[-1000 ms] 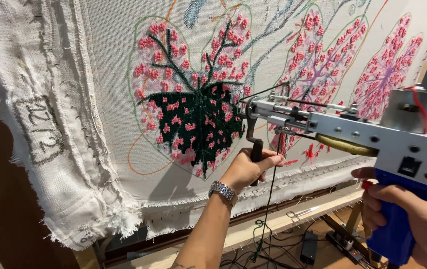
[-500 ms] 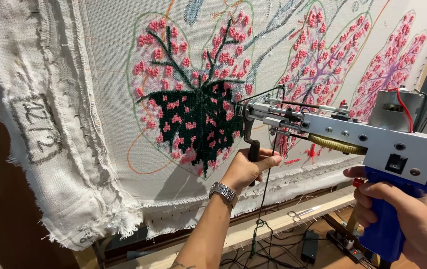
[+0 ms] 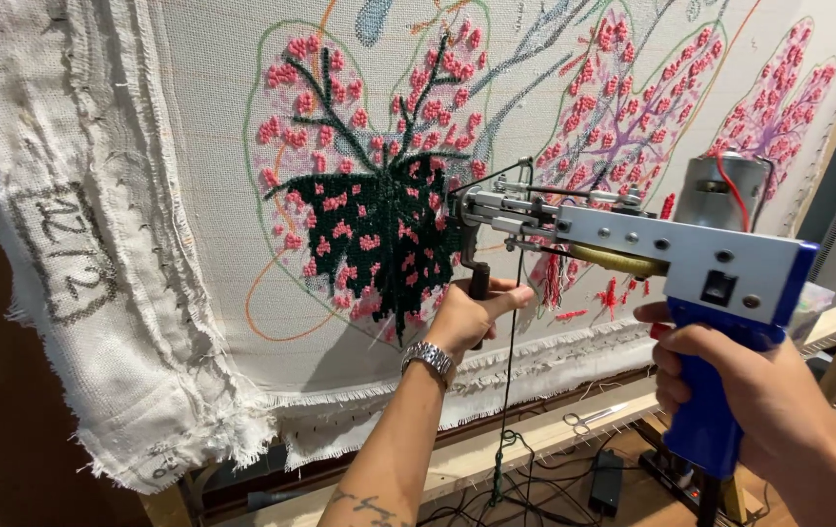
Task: Using a tufting gun to create a patterned rug on a stretched canvas.
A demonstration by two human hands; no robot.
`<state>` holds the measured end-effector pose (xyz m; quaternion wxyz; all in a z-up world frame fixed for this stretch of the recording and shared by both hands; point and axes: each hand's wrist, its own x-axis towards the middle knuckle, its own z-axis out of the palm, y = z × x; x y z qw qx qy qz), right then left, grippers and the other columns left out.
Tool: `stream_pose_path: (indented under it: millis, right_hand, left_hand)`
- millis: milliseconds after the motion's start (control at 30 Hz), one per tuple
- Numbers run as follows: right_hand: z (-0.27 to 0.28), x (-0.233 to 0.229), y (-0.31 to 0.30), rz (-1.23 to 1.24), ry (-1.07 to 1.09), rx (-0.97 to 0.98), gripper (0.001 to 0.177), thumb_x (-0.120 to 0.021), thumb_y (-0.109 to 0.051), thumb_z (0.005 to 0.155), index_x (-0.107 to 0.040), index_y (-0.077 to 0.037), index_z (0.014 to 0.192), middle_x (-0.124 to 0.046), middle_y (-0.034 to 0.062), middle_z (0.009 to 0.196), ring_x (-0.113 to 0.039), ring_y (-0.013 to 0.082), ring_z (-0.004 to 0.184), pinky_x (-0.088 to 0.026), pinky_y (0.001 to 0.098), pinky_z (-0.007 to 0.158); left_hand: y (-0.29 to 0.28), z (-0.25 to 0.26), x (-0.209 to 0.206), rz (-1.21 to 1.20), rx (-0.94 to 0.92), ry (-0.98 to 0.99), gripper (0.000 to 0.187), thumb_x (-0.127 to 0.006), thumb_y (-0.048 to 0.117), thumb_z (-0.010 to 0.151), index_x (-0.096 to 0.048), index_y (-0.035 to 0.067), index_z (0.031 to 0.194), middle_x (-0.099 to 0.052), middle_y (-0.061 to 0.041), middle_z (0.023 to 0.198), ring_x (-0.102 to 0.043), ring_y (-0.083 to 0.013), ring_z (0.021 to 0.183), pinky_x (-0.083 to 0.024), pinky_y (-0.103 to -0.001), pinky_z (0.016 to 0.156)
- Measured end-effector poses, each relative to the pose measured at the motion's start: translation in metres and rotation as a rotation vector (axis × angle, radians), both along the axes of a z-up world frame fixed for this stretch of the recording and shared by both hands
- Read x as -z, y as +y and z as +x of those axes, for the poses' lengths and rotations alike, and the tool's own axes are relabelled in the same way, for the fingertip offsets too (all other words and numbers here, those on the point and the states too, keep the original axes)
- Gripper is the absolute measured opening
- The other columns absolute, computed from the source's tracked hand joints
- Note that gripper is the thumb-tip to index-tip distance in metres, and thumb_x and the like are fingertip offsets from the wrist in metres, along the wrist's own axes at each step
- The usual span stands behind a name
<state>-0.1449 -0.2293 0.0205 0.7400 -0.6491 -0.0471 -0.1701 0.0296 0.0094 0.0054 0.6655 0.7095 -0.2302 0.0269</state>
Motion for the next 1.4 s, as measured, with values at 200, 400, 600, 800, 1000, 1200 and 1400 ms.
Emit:
stream_pose_path:
  millis: [200, 400, 600, 800, 1000, 1200, 1400]
  right_hand:
    - [-0.003, -0.035, 0.063, -0.057, 0.032, 0.103, 0.030, -0.065, -0.011, 0.084, -0.069, 0.003, 0.110, -0.055, 0.0073, 0.071, -0.053, 0.0200, 0.055, -0.044, 0.0357, 0.049]
    - [0.014, -0.023, 0.068, -0.013, 0.002, 0.057, 0.025, -0.066, -0.012, 0.086, -0.067, 0.004, 0.104, -0.055, 0.0065, 0.071, -0.053, 0.0196, 0.056, -0.044, 0.0347, 0.051]
    - [0.021, -0.017, 0.063, 0.017, -0.008, 0.055, 0.023, -0.066, -0.011, 0.085, -0.066, 0.003, 0.103, -0.055, 0.0070, 0.071, -0.052, 0.0194, 0.057, -0.045, 0.0346, 0.052]
    - [0.020, -0.022, 0.063, 0.017, -0.048, 0.055, 0.025, -0.067, -0.011, 0.085, -0.065, 0.004, 0.106, -0.053, 0.0071, 0.071, -0.052, 0.0196, 0.057, -0.044, 0.0355, 0.051]
    - [0.024, -0.024, 0.062, 0.042, -0.016, 0.077, 0.027, -0.065, -0.010, 0.084, -0.066, 0.006, 0.106, -0.053, 0.0074, 0.071, -0.051, 0.0198, 0.056, -0.045, 0.0362, 0.052]
    - [0.029, -0.022, 0.053, 0.054, -0.039, 0.037, 0.026, -0.063, -0.008, 0.088, -0.066, 0.007, 0.108, -0.052, 0.0075, 0.072, -0.048, 0.0187, 0.058, -0.044, 0.0362, 0.052]
    - [0.028, -0.006, 0.013, 0.059, -0.082, 0.019, 0.027, -0.063, -0.005, 0.095, -0.060, 0.015, 0.114, -0.055, 0.0145, 0.077, -0.051, 0.0247, 0.061, -0.046, 0.0413, 0.052]
  left_hand:
    - [0.006, 0.029, -0.003, 0.012, -0.143, 0.014, 0.038, -0.086, 0.042, 0.075, -0.083, 0.011, 0.098, -0.078, -0.001, 0.082, -0.046, -0.0050, 0.045, -0.038, -0.024, 0.041]
    - [0.008, 0.061, 0.004, 0.038, -0.153, -0.002, 0.042, -0.084, 0.044, 0.076, -0.081, 0.014, 0.105, -0.080, 0.001, 0.088, -0.050, -0.0036, 0.046, -0.041, -0.024, 0.040]
    - [0.009, 0.060, 0.001, 0.051, -0.165, -0.042, 0.044, -0.083, 0.046, 0.076, -0.081, 0.013, 0.105, -0.080, -0.001, 0.088, -0.042, -0.0075, 0.043, -0.037, -0.026, 0.038]
    - [0.012, 0.069, 0.002, -0.034, -0.056, -0.177, 0.042, -0.080, 0.045, 0.079, -0.080, 0.012, 0.106, -0.083, 0.000, 0.090, -0.042, -0.0045, 0.043, -0.033, -0.025, 0.037]
    - [0.012, 0.077, -0.001, 0.007, -0.074, -0.198, 0.042, -0.082, 0.040, 0.083, -0.078, 0.010, 0.112, -0.081, 0.001, 0.098, -0.060, 0.0041, 0.056, -0.035, -0.026, 0.037]
    - [-0.001, 0.137, 0.028, -0.239, 0.196, -0.308, 0.044, -0.083, 0.040, 0.087, -0.078, 0.008, 0.117, -0.083, -0.004, 0.110, -0.076, 0.0008, 0.088, -0.052, -0.023, 0.055]
    - [0.015, 0.045, -0.026, -0.078, 0.310, -0.015, 0.060, -0.078, 0.036, 0.079, -0.065, 0.017, 0.134, -0.078, 0.002, 0.110, -0.061, -0.0052, 0.055, -0.054, -0.024, 0.052]
